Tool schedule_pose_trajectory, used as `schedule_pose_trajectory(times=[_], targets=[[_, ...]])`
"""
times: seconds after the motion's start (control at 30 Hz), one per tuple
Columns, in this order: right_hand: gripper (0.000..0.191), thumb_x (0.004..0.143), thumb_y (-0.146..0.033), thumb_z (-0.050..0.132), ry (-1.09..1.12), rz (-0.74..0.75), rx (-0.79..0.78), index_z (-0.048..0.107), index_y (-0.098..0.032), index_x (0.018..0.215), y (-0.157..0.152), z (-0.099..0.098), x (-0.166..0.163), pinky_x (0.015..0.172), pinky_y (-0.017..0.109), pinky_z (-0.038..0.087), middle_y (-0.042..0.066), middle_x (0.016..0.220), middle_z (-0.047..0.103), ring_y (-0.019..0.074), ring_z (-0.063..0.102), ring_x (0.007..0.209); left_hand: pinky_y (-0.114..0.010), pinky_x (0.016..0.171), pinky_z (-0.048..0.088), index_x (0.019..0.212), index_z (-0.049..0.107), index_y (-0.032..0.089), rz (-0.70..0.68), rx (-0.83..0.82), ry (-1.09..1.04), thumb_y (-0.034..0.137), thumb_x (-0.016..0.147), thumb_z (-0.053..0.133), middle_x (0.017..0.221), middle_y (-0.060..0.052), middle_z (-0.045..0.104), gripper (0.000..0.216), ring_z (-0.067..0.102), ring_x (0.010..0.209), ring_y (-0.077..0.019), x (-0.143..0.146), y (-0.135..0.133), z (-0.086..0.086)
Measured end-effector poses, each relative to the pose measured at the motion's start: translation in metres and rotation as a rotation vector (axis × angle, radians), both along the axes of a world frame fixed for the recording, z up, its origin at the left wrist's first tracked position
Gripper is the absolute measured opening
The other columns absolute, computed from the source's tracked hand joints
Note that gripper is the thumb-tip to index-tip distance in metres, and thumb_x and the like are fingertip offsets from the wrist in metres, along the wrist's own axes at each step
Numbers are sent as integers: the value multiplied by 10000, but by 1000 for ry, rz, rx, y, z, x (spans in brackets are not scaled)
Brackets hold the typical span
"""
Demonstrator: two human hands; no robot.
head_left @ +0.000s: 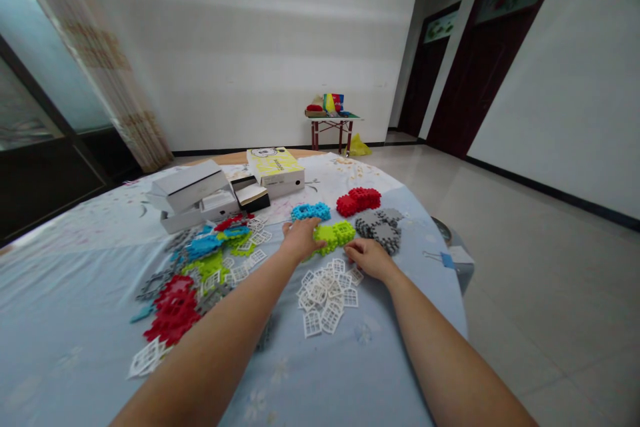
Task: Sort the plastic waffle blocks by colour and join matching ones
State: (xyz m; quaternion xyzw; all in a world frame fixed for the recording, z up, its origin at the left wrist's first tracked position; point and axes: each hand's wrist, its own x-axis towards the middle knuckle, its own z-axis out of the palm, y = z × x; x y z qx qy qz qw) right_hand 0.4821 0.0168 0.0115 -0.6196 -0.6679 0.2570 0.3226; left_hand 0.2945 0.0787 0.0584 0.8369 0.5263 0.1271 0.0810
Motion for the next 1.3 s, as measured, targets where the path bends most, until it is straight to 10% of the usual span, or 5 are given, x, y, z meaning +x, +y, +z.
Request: schedule_pose_trajectory(times=[0.2,0.63,1.03,1.3], targets=[[262,787,-331,459,6,5,-2,656,-168,842,-1,-2,0,540,211,408,21,697,669,112,564,561,-516,968,246,1212,487,255,10,31,-14,556,645,570,1224,-100,549,647,462,1129,-299,-16,-3,10],[288,772,-360,466,26,19,-4,658,-153,827,-2,-4,2,520,217,413,30,684,659,119,562,551,-316,897,393,1054,611,208,214,-51,-97,613,698,437,1103,-47,633,567,555,1026,-221,-166,-26,21],[296,772,-366,471,26,-2,-13,659,-153,855,-2,-7,3,500,213,417,28,691,661,108,548,522,-410,853,370,913,676,215,209,6,257,494,677,508,960,-99,665,403,535,977,-309,-166,-37,0],[279,765,-358,487,37,-9,-27,657,-158,859,-1,-8,4,488,209,417,23,679,659,106,549,512,-371,839,373,809,680,235,224,-9,106,467,685,518,919,-64,662,309,545,940,-270,-165,-42,9]])
